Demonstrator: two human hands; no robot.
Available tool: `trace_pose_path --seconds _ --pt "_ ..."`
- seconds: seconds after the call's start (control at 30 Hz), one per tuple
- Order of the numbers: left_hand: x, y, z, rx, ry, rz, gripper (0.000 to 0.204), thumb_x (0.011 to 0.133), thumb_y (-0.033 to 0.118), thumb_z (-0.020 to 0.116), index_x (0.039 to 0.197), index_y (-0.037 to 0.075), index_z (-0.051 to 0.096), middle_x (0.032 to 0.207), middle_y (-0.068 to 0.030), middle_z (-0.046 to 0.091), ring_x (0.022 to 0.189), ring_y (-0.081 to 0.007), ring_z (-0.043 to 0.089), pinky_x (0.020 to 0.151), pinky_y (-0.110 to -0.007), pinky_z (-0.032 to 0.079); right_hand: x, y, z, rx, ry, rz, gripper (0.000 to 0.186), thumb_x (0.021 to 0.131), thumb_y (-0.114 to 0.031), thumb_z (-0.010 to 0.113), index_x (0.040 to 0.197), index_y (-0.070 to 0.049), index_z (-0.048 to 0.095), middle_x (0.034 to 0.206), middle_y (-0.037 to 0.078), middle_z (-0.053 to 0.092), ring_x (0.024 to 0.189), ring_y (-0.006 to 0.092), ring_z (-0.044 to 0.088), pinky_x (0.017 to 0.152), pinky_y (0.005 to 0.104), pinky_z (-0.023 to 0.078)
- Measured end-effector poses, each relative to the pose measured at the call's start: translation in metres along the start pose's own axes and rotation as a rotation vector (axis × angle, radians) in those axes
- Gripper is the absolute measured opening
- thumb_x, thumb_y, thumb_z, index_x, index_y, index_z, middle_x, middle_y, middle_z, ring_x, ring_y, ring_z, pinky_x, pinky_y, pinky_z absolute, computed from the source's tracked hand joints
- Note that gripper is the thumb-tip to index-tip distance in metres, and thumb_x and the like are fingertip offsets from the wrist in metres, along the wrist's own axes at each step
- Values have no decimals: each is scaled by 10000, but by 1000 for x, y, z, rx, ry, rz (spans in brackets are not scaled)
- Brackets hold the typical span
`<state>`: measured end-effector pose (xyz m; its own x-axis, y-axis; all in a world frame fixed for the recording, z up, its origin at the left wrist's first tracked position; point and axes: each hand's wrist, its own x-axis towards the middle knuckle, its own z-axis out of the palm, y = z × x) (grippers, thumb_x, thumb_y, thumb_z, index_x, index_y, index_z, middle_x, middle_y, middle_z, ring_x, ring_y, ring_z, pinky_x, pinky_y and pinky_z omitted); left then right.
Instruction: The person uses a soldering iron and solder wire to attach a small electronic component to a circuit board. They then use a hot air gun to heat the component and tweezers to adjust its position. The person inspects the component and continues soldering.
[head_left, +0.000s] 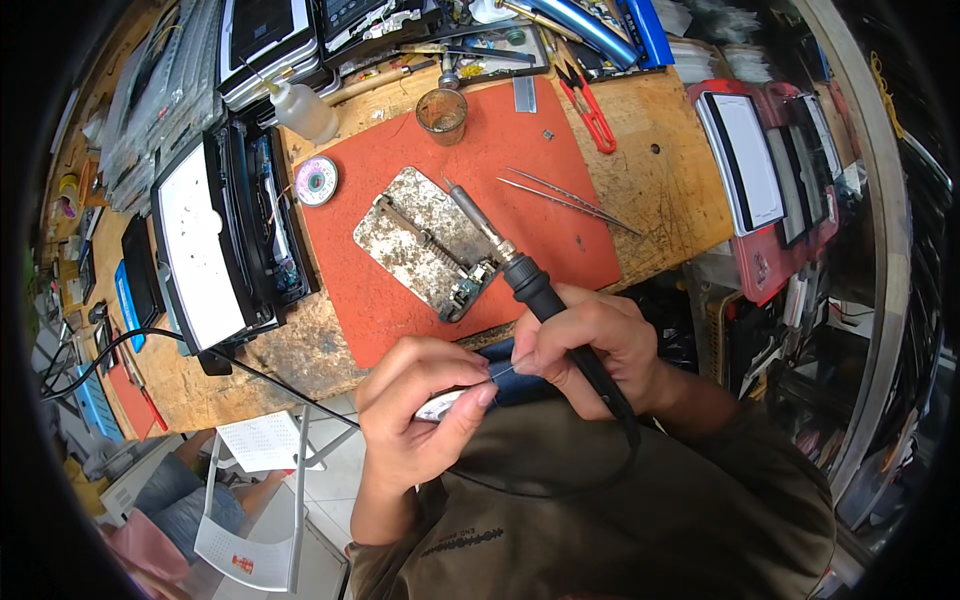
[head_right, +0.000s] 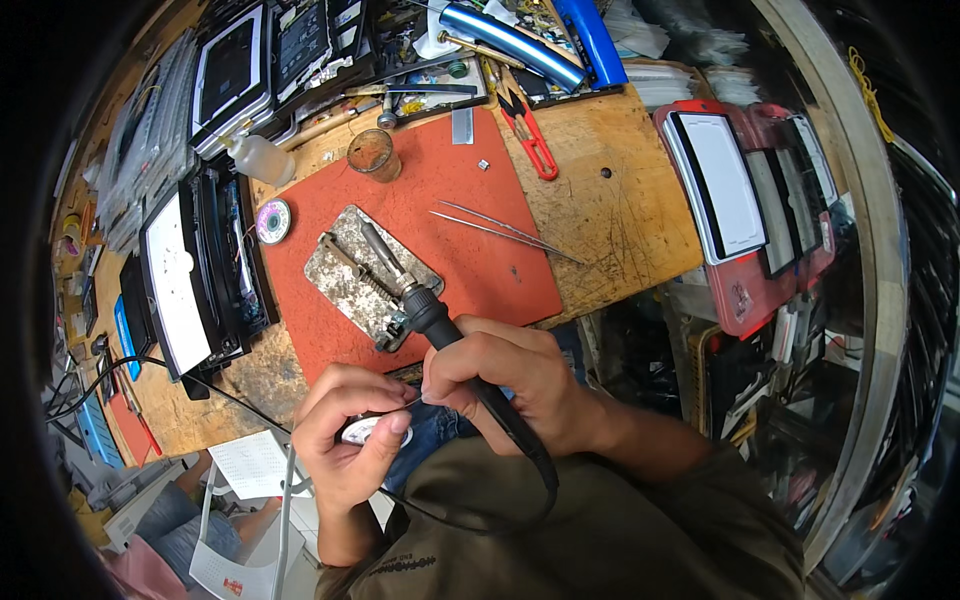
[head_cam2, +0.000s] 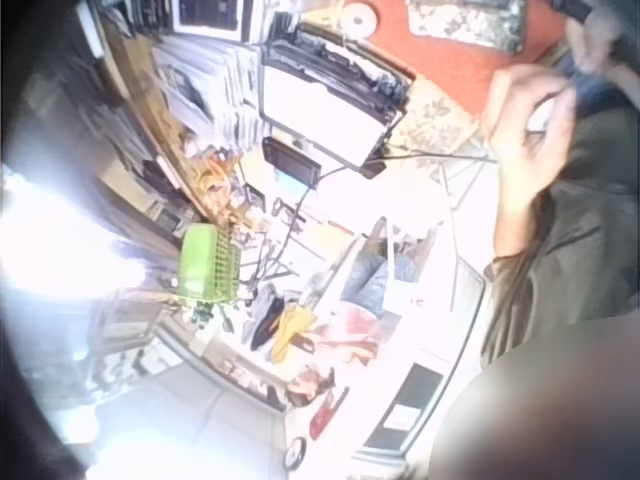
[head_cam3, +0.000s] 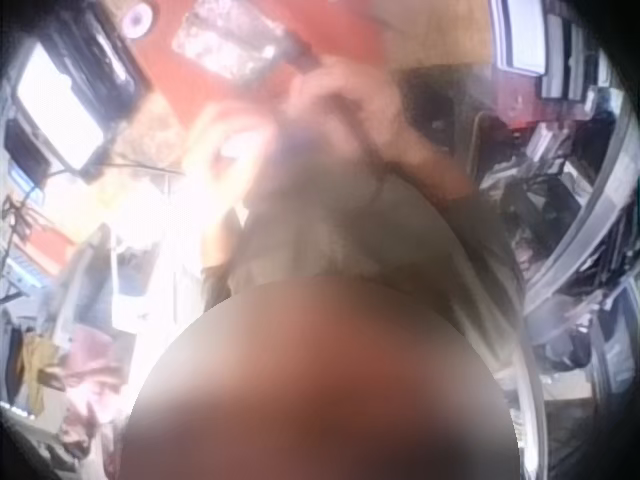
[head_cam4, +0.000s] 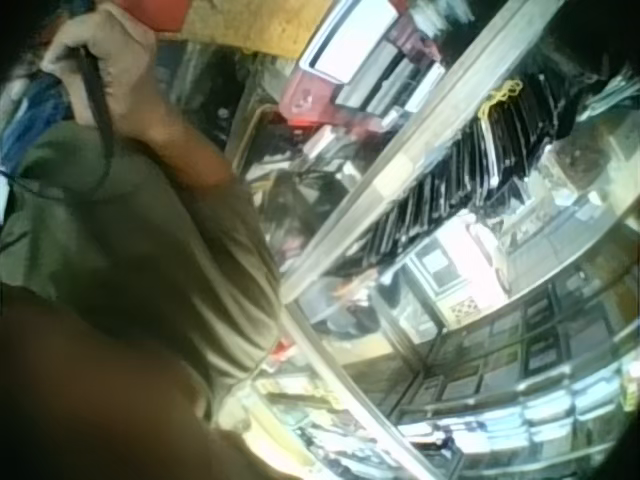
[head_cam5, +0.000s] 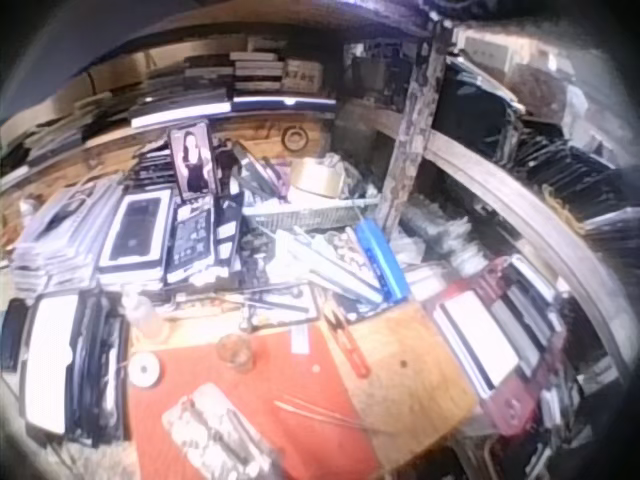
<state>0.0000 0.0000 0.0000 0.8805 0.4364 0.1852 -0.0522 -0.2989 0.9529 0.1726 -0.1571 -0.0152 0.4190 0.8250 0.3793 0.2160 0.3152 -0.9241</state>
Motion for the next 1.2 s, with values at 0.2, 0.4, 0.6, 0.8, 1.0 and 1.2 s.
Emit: trace_pose_path --seconds 0.2,0.4,0.6,0.8,1.0,1.2 --pt "9 6 -19 47 -188 42 354 864 67 916 1176 2 763 1092 -155 762 966 -299 780 809 -377 618 4 -5 -4 -34 27 3 357 834 249 636 1079 -11 617 948 137 651 740 213 646 633 313 515" --pt "14 13 -42 46 -316 -70 364 855 13 860 1202 -9 751 1137 -187 757 960 -313 769 841 -386 608 8 0 -3 -57 27 -18 311 884 207 667 1080 -25 601 956 137 653 779 215 661 684 329 537" --pt "16 8 -22 124 -28 -27 148 814 1 881 921 15 780 838 -95 760 762 -240 720 695 -335 526 10 9 4 -151 35 -62 238 947 132 728 1098 -26 633 985 151 673 798 209 668 699 327 555" --pt "14 -4 -12 316 186 -21 131 825 -22 877 911 1 780 874 -111 773 860 -268 759 780 -354 576 13 -15 -38 -527 19 -161 428 1056 -344 737 1298 9 726 952 132 654 753 271 615 668 387 511" --pt "19 -14 -5 337 260 -21 127 825 -53 862 910 -15 776 893 -113 781 946 -296 791 867 -385 614 -6 -44 -48 -633 55 -168 417 1010 -233 745 1331 31 710 969 153 715 743 303 693 660 419 582" --pt "25 -11 2 464 241 38 157 786 -56 877 896 -2 780 862 -111 771 919 -320 801 824 -394 619 -15 -47 -48 -565 -95 -163 387 921 -161 788 1260 21 754 936 104 718 733 260 700 627 369 594"
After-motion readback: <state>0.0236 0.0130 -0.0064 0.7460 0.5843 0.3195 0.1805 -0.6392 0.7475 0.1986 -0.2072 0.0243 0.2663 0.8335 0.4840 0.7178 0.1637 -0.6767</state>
